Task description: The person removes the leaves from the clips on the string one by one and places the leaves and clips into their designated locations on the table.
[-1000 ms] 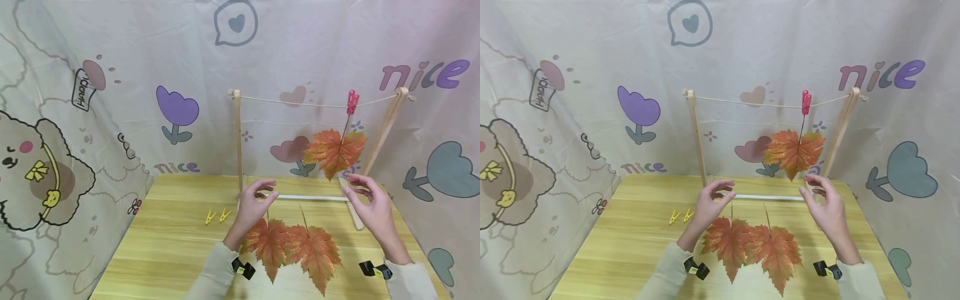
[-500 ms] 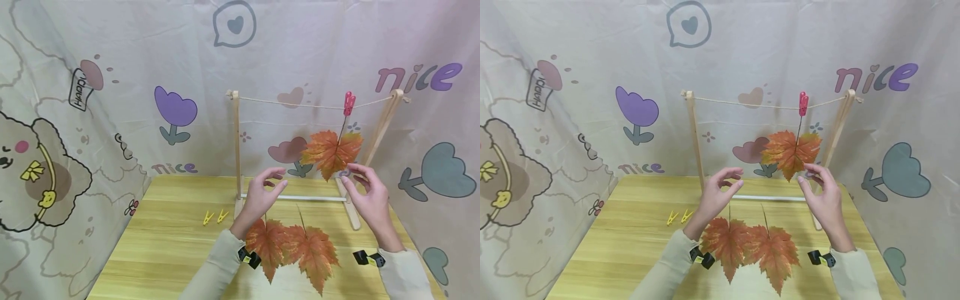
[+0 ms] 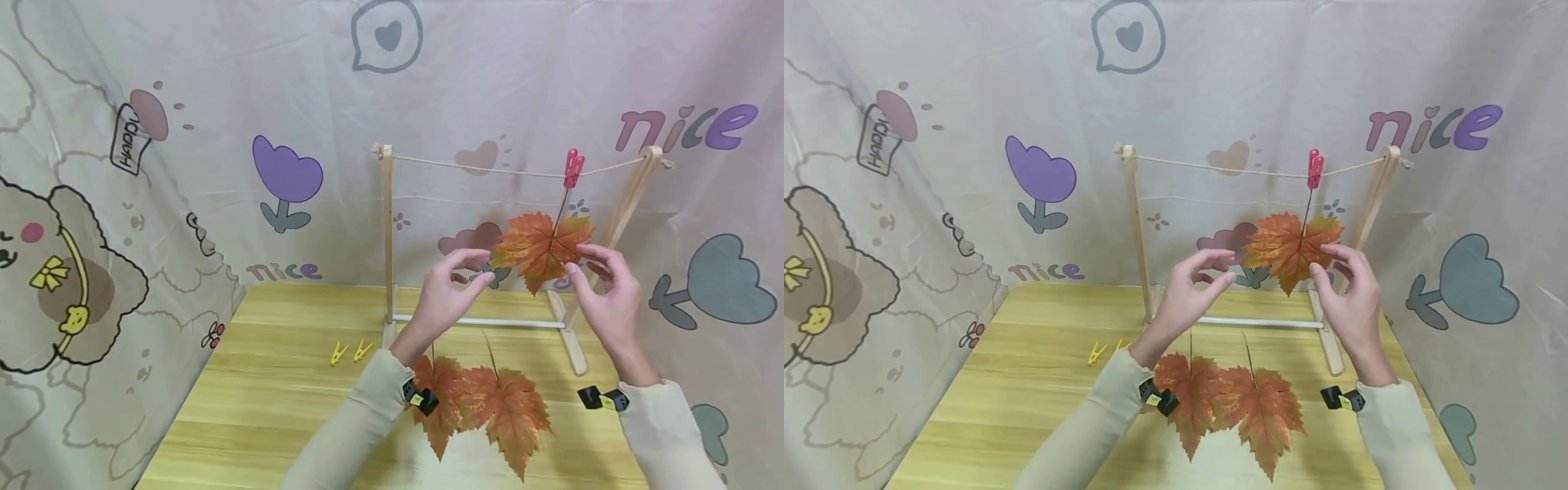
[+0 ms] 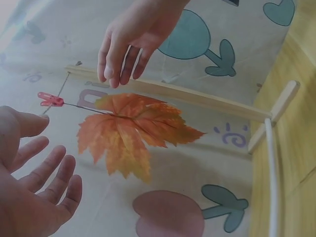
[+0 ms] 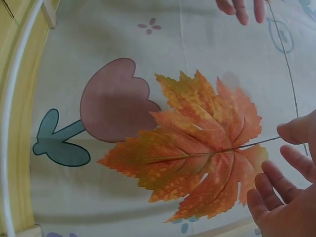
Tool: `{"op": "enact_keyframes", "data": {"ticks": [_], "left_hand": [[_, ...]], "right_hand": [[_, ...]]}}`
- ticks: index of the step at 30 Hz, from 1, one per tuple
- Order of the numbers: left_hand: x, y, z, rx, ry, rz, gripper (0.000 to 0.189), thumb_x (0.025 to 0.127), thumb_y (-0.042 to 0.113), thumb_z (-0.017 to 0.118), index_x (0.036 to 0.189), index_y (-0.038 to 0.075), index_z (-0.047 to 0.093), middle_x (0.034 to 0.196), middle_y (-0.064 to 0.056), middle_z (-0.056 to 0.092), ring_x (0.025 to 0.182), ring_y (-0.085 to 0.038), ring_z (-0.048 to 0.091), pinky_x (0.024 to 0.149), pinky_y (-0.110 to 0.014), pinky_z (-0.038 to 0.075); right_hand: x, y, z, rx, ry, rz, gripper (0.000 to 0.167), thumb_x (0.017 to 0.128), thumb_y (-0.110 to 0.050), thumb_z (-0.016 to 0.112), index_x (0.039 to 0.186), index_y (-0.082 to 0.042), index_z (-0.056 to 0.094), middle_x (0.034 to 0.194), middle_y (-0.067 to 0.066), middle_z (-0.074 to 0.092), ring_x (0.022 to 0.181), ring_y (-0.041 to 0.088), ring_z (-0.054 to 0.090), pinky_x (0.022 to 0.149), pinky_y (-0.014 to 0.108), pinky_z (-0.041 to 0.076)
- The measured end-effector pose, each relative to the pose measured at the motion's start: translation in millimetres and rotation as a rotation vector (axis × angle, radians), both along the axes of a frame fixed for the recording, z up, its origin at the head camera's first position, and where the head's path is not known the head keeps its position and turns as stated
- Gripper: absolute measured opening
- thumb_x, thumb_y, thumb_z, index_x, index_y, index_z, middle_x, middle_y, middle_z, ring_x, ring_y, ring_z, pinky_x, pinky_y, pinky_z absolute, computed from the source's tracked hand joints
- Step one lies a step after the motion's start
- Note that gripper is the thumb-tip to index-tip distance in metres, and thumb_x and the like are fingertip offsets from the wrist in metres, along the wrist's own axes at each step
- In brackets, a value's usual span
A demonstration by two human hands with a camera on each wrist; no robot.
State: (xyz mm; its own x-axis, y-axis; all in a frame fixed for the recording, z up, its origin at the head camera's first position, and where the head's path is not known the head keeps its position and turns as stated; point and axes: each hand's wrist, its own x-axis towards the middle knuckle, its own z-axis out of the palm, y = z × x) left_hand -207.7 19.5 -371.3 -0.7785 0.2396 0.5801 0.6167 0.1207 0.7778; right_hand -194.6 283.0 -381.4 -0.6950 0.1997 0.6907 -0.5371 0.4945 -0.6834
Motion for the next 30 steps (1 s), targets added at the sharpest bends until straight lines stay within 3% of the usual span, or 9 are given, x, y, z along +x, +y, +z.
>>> {"op": "enact_keyframes", "data": {"ticks": [8, 14, 22, 26, 30], "left_hand": [[-10.5, 11.6, 26.8, 0.018, 0.013, -0.033, 0.030, 0.096, 0.015, 0.075, 0.125, 0.011, 0.070, 0.112, 0.001, 0.072, 0.098, -0.013, 0.067, 0.081, -0.028, 0.056], [-14.7, 19.6, 46.6, 0.001, -0.021, -0.087, 0.032, 0.098, 0.019, 0.073, 0.128, 0.012, 0.067, 0.119, 0.000, 0.071, 0.100, -0.006, 0.065, 0.085, -0.022, 0.055], [-18.5, 34.2, 74.1, -0.065, 0.018, -0.053, 0.035, 0.097, 0.022, 0.074, 0.131, 0.015, 0.067, 0.124, 0.004, 0.070, 0.103, 0.000, 0.062, 0.089, -0.025, 0.054], [-22.0, 43.0, 90.9, -0.095, 0.015, -0.060, 0.037, 0.098, 0.024, 0.073, 0.134, 0.018, 0.065, 0.129, 0.009, 0.066, 0.113, 0.006, 0.056, 0.094, -0.016, 0.049], [-25.9, 46.9, 102.6, -0.130, 0.058, -0.041, 0.039, 0.098, 0.022, 0.072, 0.135, 0.017, 0.064, 0.133, 0.008, 0.064, 0.119, 0.006, 0.052, 0.096, -0.012, 0.045]], "right_hand": [[-10.3, 2, 13.3, 0.023, -0.019, -0.037, 0.035, 0.092, 0.005, 0.071, 0.127, 0.008, 0.064, 0.122, 0.001, 0.062, 0.117, 0.012, 0.056, 0.104, 0.021, 0.046], [-15.5, 4, 23.3, 0.048, -0.003, -0.041, 0.035, 0.093, 0.000, 0.072, 0.128, 0.003, 0.066, 0.124, 0.007, 0.063, 0.118, 0.013, 0.055, 0.107, 0.023, 0.044], [-24.8, 5, 35.8, 0.061, -0.048, -0.045, 0.037, 0.097, -0.010, 0.070, 0.134, -0.005, 0.064, 0.133, 0.009, 0.063, 0.126, 0.011, 0.055, 0.115, 0.029, 0.039], [-29.1, 6, 41.9, 0.040, -0.075, -0.026, 0.038, 0.099, -0.012, 0.069, 0.136, -0.006, 0.062, 0.135, 0.010, 0.062, 0.129, 0.015, 0.056, 0.115, 0.030, 0.037], [-35.1, 6, 45.3, 0.045, -0.105, -0.021, 0.039, 0.100, -0.015, 0.068, 0.137, -0.007, 0.061, 0.135, 0.010, 0.062, 0.130, 0.016, 0.056, 0.116, 0.030, 0.037]]}}
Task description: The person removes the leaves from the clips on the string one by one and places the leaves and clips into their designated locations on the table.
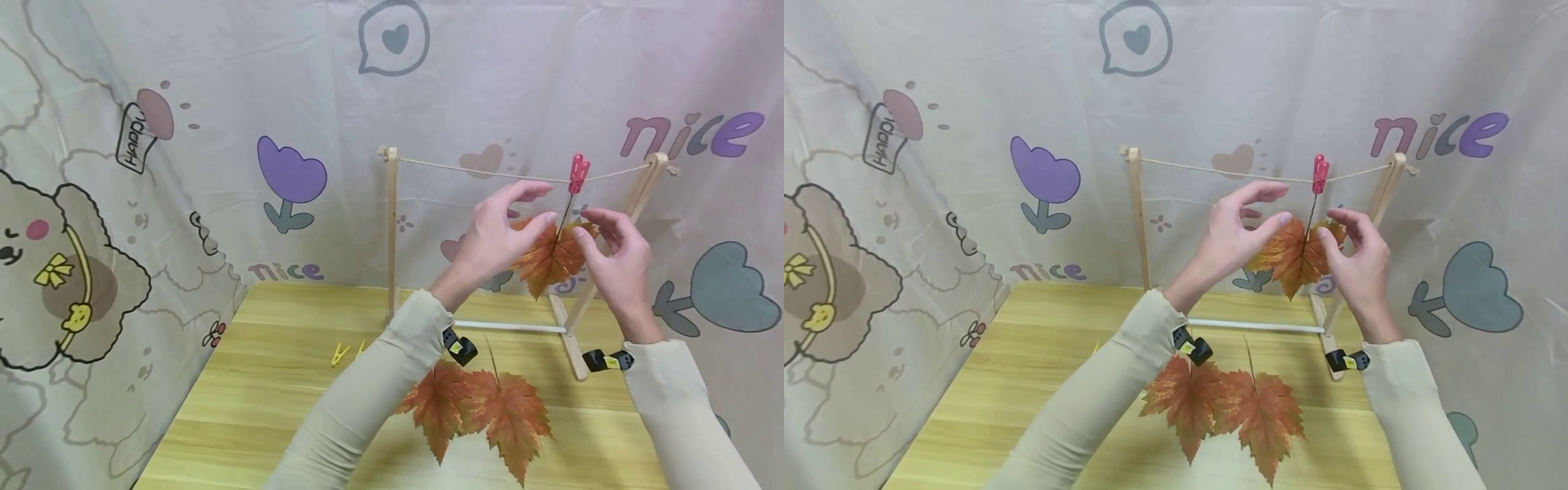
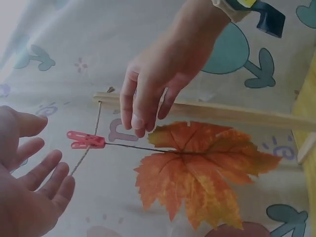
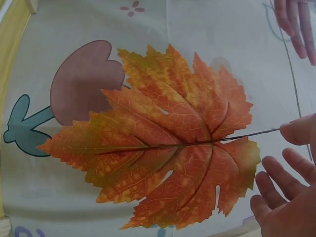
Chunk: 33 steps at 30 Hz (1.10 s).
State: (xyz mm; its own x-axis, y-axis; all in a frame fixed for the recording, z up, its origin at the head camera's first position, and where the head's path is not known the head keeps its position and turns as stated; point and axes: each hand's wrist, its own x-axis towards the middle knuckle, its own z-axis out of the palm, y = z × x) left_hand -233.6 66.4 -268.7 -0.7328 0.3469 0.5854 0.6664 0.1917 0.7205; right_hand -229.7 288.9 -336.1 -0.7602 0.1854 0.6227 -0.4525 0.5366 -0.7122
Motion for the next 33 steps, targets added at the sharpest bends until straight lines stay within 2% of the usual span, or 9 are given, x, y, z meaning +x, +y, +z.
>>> {"op": "enact_keyframes", "data": {"ticks": [7, 11, 14, 20, 24, 29, 33], "left_hand": [[-11.3, 8.1, 20.1, -0.063, 0.070, 0.042, 0.041, 0.097, 0.022, 0.073, 0.136, 0.015, 0.063, 0.133, 0.006, 0.064, 0.122, 0.006, 0.051, 0.100, -0.007, 0.037], [-18.6, 12.0, 33.4, -0.094, 0.080, 0.050, 0.041, 0.096, 0.025, 0.075, 0.135, 0.016, 0.065, 0.134, 0.008, 0.064, 0.123, 0.006, 0.050, 0.103, -0.006, 0.031], [-24.7, 16.7, 43.2, -0.154, 0.080, 0.073, 0.041, 0.097, 0.029, 0.074, 0.135, 0.019, 0.066, 0.135, 0.010, 0.063, 0.125, 0.007, 0.049, 0.103, -0.004, 0.028], [-39.3, 30.6, 60.1, -0.309, 0.031, 0.111, 0.044, 0.098, 0.034, 0.072, 0.140, 0.023, 0.063, 0.139, 0.015, 0.060, 0.130, 0.009, 0.045, 0.102, -0.003, 0.026], [-47.3, 38.9, 65.9, -0.382, -0.016, 0.146, 0.044, 0.098, 0.036, 0.071, 0.141, 0.026, 0.062, 0.136, 0.019, 0.062, 0.126, 0.010, 0.049, 0.100, -0.004, 0.030], [-52.4, 46.4, 66.6, -0.377, -0.122, 0.133, 0.045, 0.098, 0.036, 0.071, 0.141, 0.027, 0.062, 0.131, 0.019, 0.064, 0.117, 0.008, 0.055, 0.097, -0.007, 0.039], [-56.9, 48.9, 60.3, -0.326, -0.192, 0.117, 0.045, 0.098, 0.032, 0.071, 0.142, 0.024, 0.061, 0.129, 0.015, 0.066, 0.111, 0.004, 0.061, 0.093, -0.009, 0.045]], "right_hand": [[-15.2, -5, 8.3, -0.016, 0.010, 0.032, 0.038, 0.099, -0.014, 0.069, 0.136, -0.005, 0.062, 0.128, 0.012, 0.066, 0.121, 0.012, 0.061, 0.113, 0.032, 0.041], [-20.1, -5, 11.2, -0.022, -0.008, 0.019, 0.038, 0.100, -0.015, 0.069, 0.136, -0.007, 0.062, 0.121, 0.004, 0.070, 0.111, 0.005, 0.063, 0.106, 0.027, 0.047], [-23.1, -5, 10.5, -0.035, -0.038, 0.015, 0.037, 0.099, -0.016, 0.070, 0.134, -0.007, 0.064, 0.114, -0.006, 0.071, 0.103, 0.001, 0.065, 0.099, 0.020, 0.050], [-26.0, -9, 11.2, -0.034, -0.040, 0.017, 0.030, 0.097, -0.015, 0.072, 0.123, 0.001, 0.069, 0.102, -0.016, 0.070, 0.092, 0.000, 0.066, 0.088, 0.014, 0.049], [-24.9, -9, 11.6, -0.014, -0.047, -0.007, 0.028, 0.098, -0.016, 0.071, 0.119, 0.002, 0.071, 0.102, -0.013, 0.071, 0.091, 0.000, 0.065, 0.087, 0.013, 0.050], [-23.8, -8, 11.4, -0.019, -0.030, -0.026, 0.024, 0.099, -0.013, 0.069, 0.117, 0.003, 0.073, 0.104, -0.004, 0.073, 0.090, 0.002, 0.064, 0.088, 0.012, 0.050], [-22.4, -5, 10.9, 0.005, -0.019, -0.041, 0.026, 0.101, -0.016, 0.068, 0.118, 0.002, 0.073, 0.106, -0.003, 0.073, 0.091, 0.004, 0.064, 0.088, 0.012, 0.050]]}}
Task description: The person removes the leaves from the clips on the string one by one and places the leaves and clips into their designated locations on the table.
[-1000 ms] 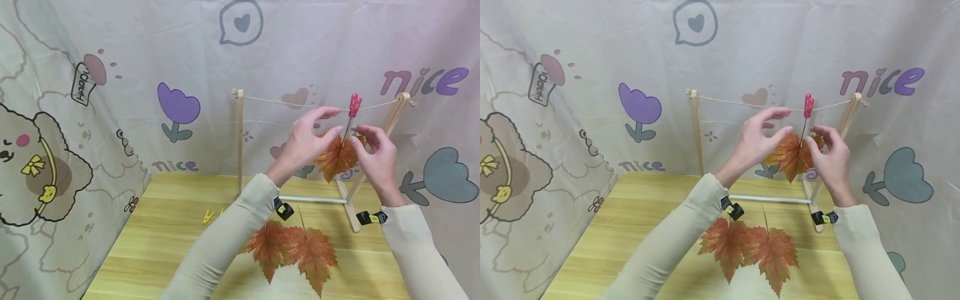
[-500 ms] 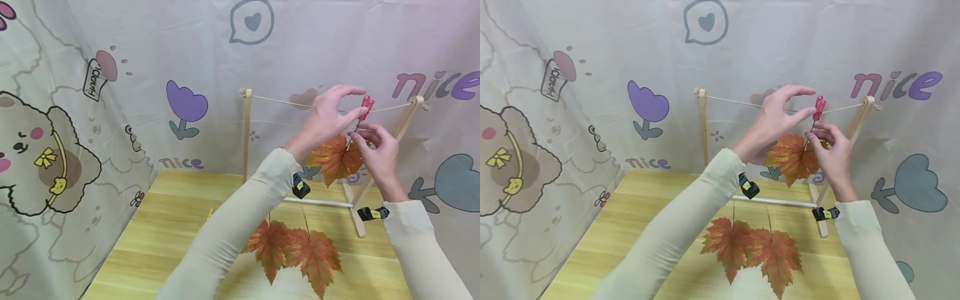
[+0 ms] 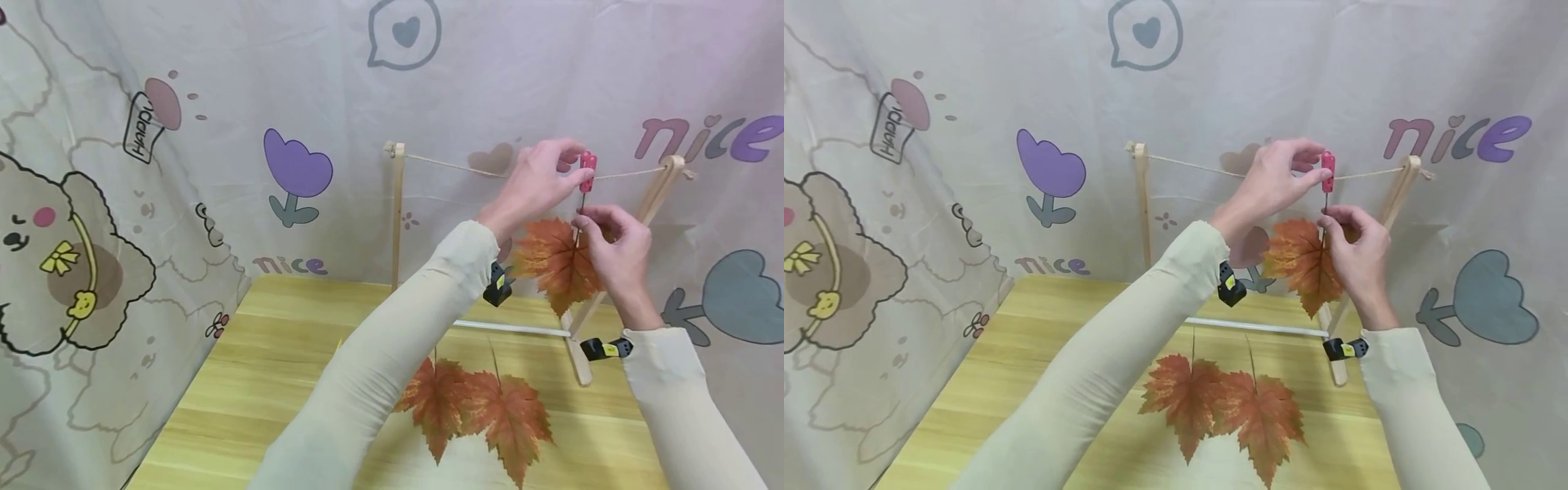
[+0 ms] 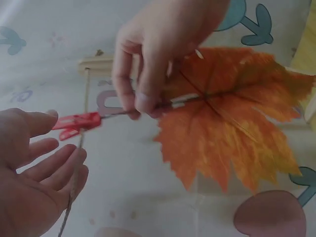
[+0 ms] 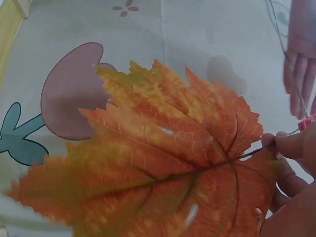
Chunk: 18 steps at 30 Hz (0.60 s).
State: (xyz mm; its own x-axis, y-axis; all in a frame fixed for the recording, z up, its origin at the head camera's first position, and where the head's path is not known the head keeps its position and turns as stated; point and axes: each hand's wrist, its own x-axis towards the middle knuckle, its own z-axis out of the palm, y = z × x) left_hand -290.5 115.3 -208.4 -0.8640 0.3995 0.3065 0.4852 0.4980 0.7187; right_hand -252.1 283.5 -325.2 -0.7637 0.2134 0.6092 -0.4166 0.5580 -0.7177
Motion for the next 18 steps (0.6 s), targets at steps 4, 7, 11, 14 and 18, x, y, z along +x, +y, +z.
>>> {"op": "enact_keyframes", "data": {"ticks": [4, 7, 11, 14, 18], "left_hand": [[-4.9, -0.5, -6.7, 0.041, -0.039, -0.034, 0.044, 0.099, 0.028, 0.071, 0.142, 0.021, 0.061, 0.124, 0.010, 0.070, 0.106, 0.002, 0.065, 0.090, -0.010, 0.047], [-7.4, 0.0, -8.2, 0.055, -0.049, -0.050, 0.041, 0.099, 0.027, 0.071, 0.138, 0.020, 0.064, 0.116, 0.010, 0.073, 0.102, 0.002, 0.067, 0.088, -0.009, 0.047], [-7.3, 2.2, -6.7, 0.065, -0.050, -0.037, 0.029, 0.098, 0.028, 0.073, 0.125, 0.019, 0.070, 0.106, 0.011, 0.073, 0.097, 0.003, 0.066, 0.085, -0.009, 0.046], [-5.7, 4.0, -4.3, 0.065, -0.038, -0.031, 0.018, 0.097, 0.027, 0.074, 0.113, 0.019, 0.070, 0.098, 0.012, 0.071, 0.093, 0.003, 0.065, 0.084, -0.008, 0.045], [-2.9, 5.0, -0.8, 0.066, -0.031, -0.023, 0.017, 0.095, 0.029, 0.077, 0.106, 0.020, 0.069, 0.092, 0.014, 0.069, 0.089, 0.005, 0.064, 0.081, -0.008, 0.044]], "right_hand": [[6.0, 2.1, -0.4, 0.029, -0.004, -0.007, 0.026, 0.101, -0.018, 0.067, 0.118, 0.000, 0.074, 0.105, -0.006, 0.072, 0.089, 0.005, 0.062, 0.086, 0.011, 0.049], [9.3, 4.1, -0.8, 0.045, -0.001, -0.003, 0.024, 0.102, -0.018, 0.066, 0.117, 0.000, 0.074, 0.101, -0.013, 0.070, 0.086, 0.006, 0.061, 0.082, 0.010, 0.048], [10.4, 5.9, -0.5, 0.057, 0.005, 0.007, 0.024, 0.102, -0.018, 0.066, 0.116, 0.000, 0.074, 0.099, -0.018, 0.068, 0.085, 0.006, 0.061, 0.082, 0.009, 0.048], [10.3, 7.1, 0.8, 0.055, 0.015, 0.012, 0.024, 0.102, -0.017, 0.066, 0.114, 0.001, 0.075, 0.098, -0.018, 0.068, 0.085, 0.007, 0.062, 0.082, 0.009, 0.048], [10.7, 8.3, 3.2, 0.061, 0.018, 0.006, 0.024, 0.101, -0.017, 0.066, 0.113, 0.002, 0.075, 0.097, -0.018, 0.068, 0.083, 0.006, 0.062, 0.081, 0.009, 0.048]]}}
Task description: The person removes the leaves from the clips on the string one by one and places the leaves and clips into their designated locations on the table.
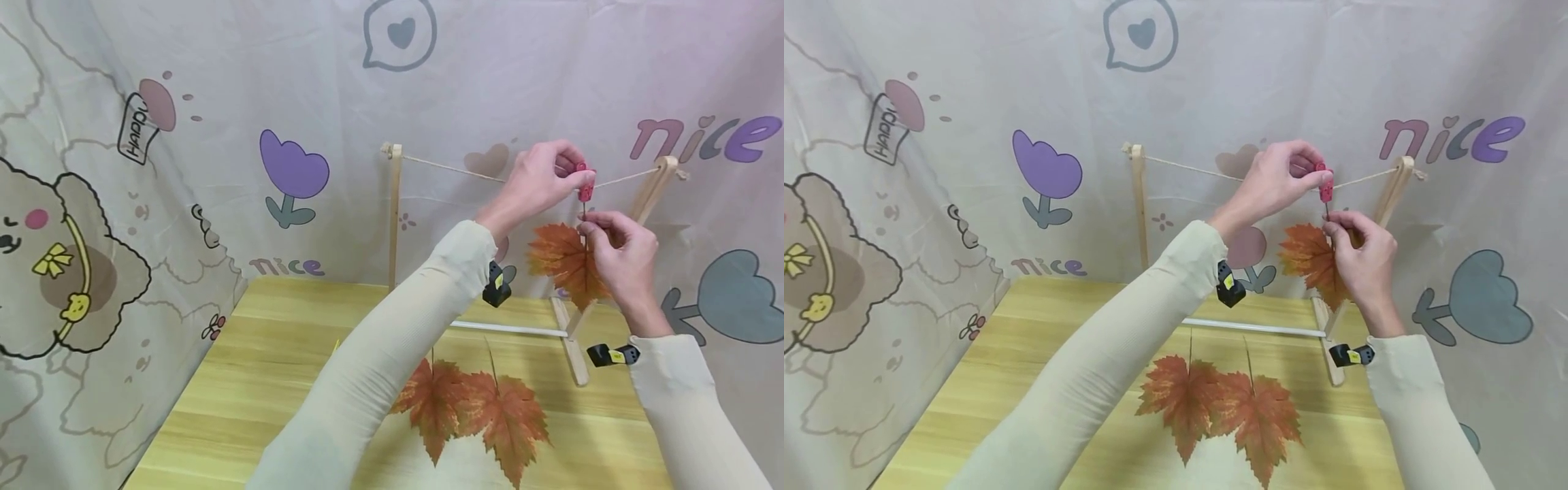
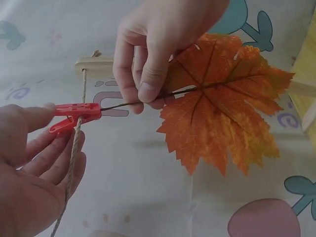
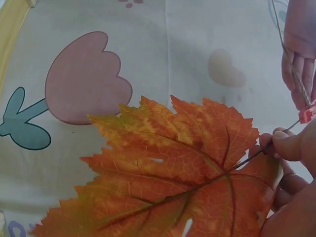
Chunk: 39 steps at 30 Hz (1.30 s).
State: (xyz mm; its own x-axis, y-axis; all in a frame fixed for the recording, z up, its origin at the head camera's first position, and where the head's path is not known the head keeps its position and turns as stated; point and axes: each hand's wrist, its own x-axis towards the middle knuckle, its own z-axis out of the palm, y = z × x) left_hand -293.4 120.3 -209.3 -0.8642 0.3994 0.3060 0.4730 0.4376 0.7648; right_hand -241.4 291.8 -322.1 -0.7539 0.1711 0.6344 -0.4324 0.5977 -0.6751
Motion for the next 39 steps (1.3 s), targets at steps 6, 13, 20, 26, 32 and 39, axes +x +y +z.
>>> {"op": "enact_keyframes", "data": {"ticks": [6, 13, 20, 26, 32, 39], "left_hand": [[3.4, 2.5, 0.6, 0.015, 0.008, 0.030, 0.016, 0.093, 0.030, 0.079, 0.100, 0.019, 0.069, 0.087, 0.013, 0.069, 0.083, 0.005, 0.063, 0.075, -0.009, 0.045], [5.4, 5.2, -3.0, 0.030, 0.034, 0.083, 0.012, 0.094, 0.028, 0.077, 0.098, 0.019, 0.070, 0.083, 0.012, 0.070, 0.078, 0.001, 0.061, 0.068, -0.011, 0.044], [4.3, -1.6, -5.6, 0.151, 0.152, 0.124, 0.013, 0.093, 0.024, 0.078, 0.099, 0.015, 0.070, 0.084, 0.012, 0.070, 0.076, 0.004, 0.063, 0.071, -0.008, 0.045], [4.6, -13.0, -3.5, 0.298, 0.203, 0.124, 0.017, 0.093, 0.021, 0.078, 0.104, 0.012, 0.070, 0.091, 0.006, 0.072, 0.080, 0.001, 0.064, 0.073, -0.008, 0.047], [9.1, -19.1, 4.1, 0.401, 0.241, 0.069, 0.020, 0.091, 0.018, 0.079, 0.107, 0.010, 0.070, 0.095, 0.004, 0.073, 0.086, 0.001, 0.067, 0.080, -0.007, 0.048], [6.1, -16.9, 2.6, 0.413, 0.223, 0.096, 0.016, 0.091, 0.017, 0.079, 0.103, 0.009, 0.071, 0.092, 0.004, 0.073, 0.083, 0.000, 0.065, 0.076, -0.009, 0.048]], "right_hand": [[1.9, 1, 1.2, 0.005, -0.020, -0.003, 0.026, 0.102, -0.019, 0.066, 0.115, 0.001, 0.074, 0.098, -0.016, 0.069, 0.085, 0.005, 0.064, 0.082, 0.008, 0.049], [4.4, 3, -2.8, 0.006, -0.037, -0.005, 0.026, 0.102, -0.020, 0.065, 0.114, 0.001, 0.075, 0.099, -0.015, 0.069, 0.085, 0.005, 0.063, 0.082, 0.008, 0.049], [5.3, 2, -6.9, 0.011, -0.052, -0.014, 0.026, 0.102, -0.022, 0.066, 0.113, -0.001, 0.075, 0.099, -0.012, 0.070, 0.085, 0.007, 0.063, 0.082, 0.008, 0.049], [4.7, 1, -12.0, 0.010, -0.044, -0.006, 0.023, 0.101, -0.017, 0.067, 0.112, 0.001, 0.076, 0.100, -0.003, 0.072, 0.084, 0.004, 0.063, 0.080, 0.007, 0.049], [1.2, 3, -19.2, 0.026, -0.046, 0.020, 0.022, 0.100, -0.016, 0.068, 0.111, 0.001, 0.076, 0.102, 0.007, 0.074, 0.083, 0.002, 0.062, 0.078, 0.008, 0.048], [4.4, 6, -26.9, 0.030, -0.080, 0.015, 0.020, 0.100, -0.015, 0.068, 0.111, 0.001, 0.076, 0.103, 0.011, 0.074, 0.082, 0.003, 0.062, 0.076, 0.007, 0.048]]}}
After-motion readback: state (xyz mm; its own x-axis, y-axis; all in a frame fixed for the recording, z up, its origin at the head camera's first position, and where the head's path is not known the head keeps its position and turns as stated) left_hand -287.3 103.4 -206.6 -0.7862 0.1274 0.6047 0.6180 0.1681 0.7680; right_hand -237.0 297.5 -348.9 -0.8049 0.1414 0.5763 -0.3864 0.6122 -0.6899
